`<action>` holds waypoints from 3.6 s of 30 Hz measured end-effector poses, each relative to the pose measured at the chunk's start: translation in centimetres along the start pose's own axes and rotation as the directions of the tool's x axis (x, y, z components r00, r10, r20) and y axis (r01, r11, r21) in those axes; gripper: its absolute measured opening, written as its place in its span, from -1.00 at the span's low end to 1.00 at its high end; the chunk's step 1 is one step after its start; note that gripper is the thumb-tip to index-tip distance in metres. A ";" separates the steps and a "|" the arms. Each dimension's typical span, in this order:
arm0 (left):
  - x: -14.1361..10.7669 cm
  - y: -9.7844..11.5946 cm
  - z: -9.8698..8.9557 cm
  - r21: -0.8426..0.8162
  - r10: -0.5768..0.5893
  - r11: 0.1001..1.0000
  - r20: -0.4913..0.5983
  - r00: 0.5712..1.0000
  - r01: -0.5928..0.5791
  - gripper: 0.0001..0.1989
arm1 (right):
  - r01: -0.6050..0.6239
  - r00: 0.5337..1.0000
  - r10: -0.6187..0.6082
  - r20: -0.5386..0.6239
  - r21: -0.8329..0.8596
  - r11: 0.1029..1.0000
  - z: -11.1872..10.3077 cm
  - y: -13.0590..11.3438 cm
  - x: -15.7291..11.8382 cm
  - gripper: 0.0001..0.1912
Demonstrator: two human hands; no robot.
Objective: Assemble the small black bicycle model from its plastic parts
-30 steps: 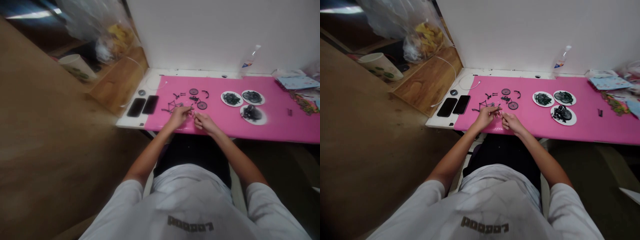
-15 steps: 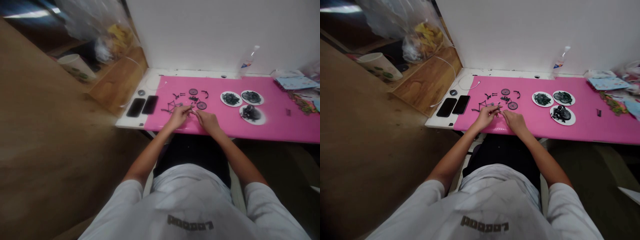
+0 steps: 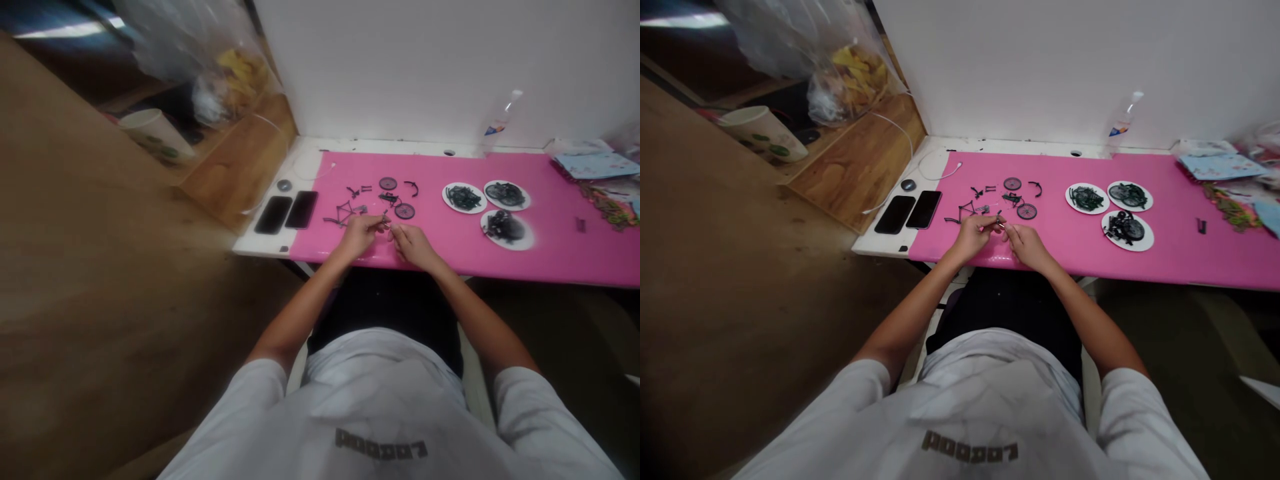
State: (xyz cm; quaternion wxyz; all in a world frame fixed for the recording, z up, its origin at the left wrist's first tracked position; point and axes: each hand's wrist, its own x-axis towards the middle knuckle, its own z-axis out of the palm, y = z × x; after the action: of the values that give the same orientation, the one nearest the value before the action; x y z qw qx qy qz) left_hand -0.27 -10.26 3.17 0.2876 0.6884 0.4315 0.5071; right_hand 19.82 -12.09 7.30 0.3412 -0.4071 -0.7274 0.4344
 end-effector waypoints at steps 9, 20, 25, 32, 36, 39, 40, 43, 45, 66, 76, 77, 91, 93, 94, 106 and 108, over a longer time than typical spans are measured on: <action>0.3 1.5 -0.6 -0.035 0.022 0.999 0.019 1.000 -0.021 -0.65 | -0.048 0.998 0.056 -0.029 0.215 0.975 0.4 0.0 0.3 -0.25; 0.7 1.2 -0.8 -0.345 -0.100 0.931 0.080 0.992 0.122 -0.44 | 0.007 0.987 0.015 -0.159 0.138 0.990 -1.5 0.5 1.3 -0.47; 0.9 1.4 -1.4 -0.384 -0.167 0.901 0.124 0.978 0.202 -0.49 | 0.000 0.990 0.018 -0.140 0.133 0.991 -2.4 0.8 1.4 -0.57; 1.3 0.5 -1.4 -0.403 -0.249 0.879 0.068 0.966 0.255 -0.53 | -0.041 0.986 -0.070 -0.154 -0.620 0.784 -5.3 3.9 2.4 -0.65; 1.3 0.4 -1.5 -0.389 -0.267 0.883 0.040 0.963 0.261 -0.55 | -0.159 0.985 0.048 -0.165 -0.764 0.625 -6.7 5.7 2.8 -0.62; 1.3 0.4 -1.8 -0.341 -0.279 0.897 0.059 0.958 0.282 -0.58 | -0.218 0.971 0.054 -0.234 -0.762 0.609 -7.1 6.3 2.8 -0.63; 1.3 0.4 -1.8 -0.334 -0.283 0.897 0.068 0.957 0.289 -0.59 | -0.229 0.967 0.051 -0.251 -0.756 0.613 -7.1 6.4 2.8 -0.63; 1.2 0.4 -1.9 -0.340 -0.298 0.888 0.089 0.950 0.310 -0.62 | -0.250 0.957 0.045 -0.286 -0.734 0.632 -7.1 6.5 2.8 -0.65; 1.2 0.3 -1.9 -0.345 -0.305 0.882 0.100 0.947 0.321 -0.64 | -0.266 0.951 0.058 -0.303 -0.710 0.652 -7.0 6.5 2.8 -0.64; 0.6 -0.8 -1.3 -0.269 -0.339 0.873 0.264 0.903 0.407 -0.65 | -0.148 0.988 0.117 -0.106 -0.871 0.469 -5.9 5.5 2.6 -0.45; 0.2 -1.1 -0.8 -0.288 -0.321 0.866 0.306 0.896 0.408 -0.66 | -0.081 0.988 0.152 0.001 -0.844 0.530 -6.1 7.6 2.8 -0.29; 0.2 -1.2 -0.8 -0.286 -0.317 0.868 0.312 0.896 0.406 -0.66 | -0.073 0.990 0.141 0.006 -0.835 0.545 -6.2 7.5 2.8 -0.28; 0.2 -1.2 -0.5 -0.118 -0.141 0.978 0.229 0.963 0.171 -0.71 | 0.207 0.976 -0.205 0.067 -0.562 0.801 -5.3 4.7 2.2 -0.42; 0.2 -0.6 -0.4 -0.093 -0.103 0.988 0.186 0.977 0.122 -0.76 | 0.273 0.961 -0.257 0.100 -0.475 0.836 -4.6 3.8 2.1 -0.47; 0.2 -0.3 -0.4 -0.101 -0.100 0.988 0.166 0.981 0.118 -0.77 | 0.292 0.956 -0.274 0.105 -0.448 0.845 -4.4 3.5 2.1 -0.50; 0.3 0.6 -0.4 -0.165 -0.123 0.978 0.021 0.992 0.125 -0.76 | 0.348 0.924 -0.381 -0.033 -0.342 0.873 -4.1 1.7 1.7 -0.66; 0.4 0.6 -0.5 -0.143 -0.107 0.984 0.012 0.994 0.108 -0.80 | 0.334 0.937 -0.350 -0.001 -0.293 0.896 -4.0 1.4 1.6 -0.65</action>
State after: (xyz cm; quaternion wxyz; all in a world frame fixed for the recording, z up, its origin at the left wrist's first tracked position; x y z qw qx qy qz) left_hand -0.52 -10.21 3.97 0.3644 0.6426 0.4299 0.5191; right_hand 22.92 -8.90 7.78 0.3684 -0.3297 -0.8338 0.2458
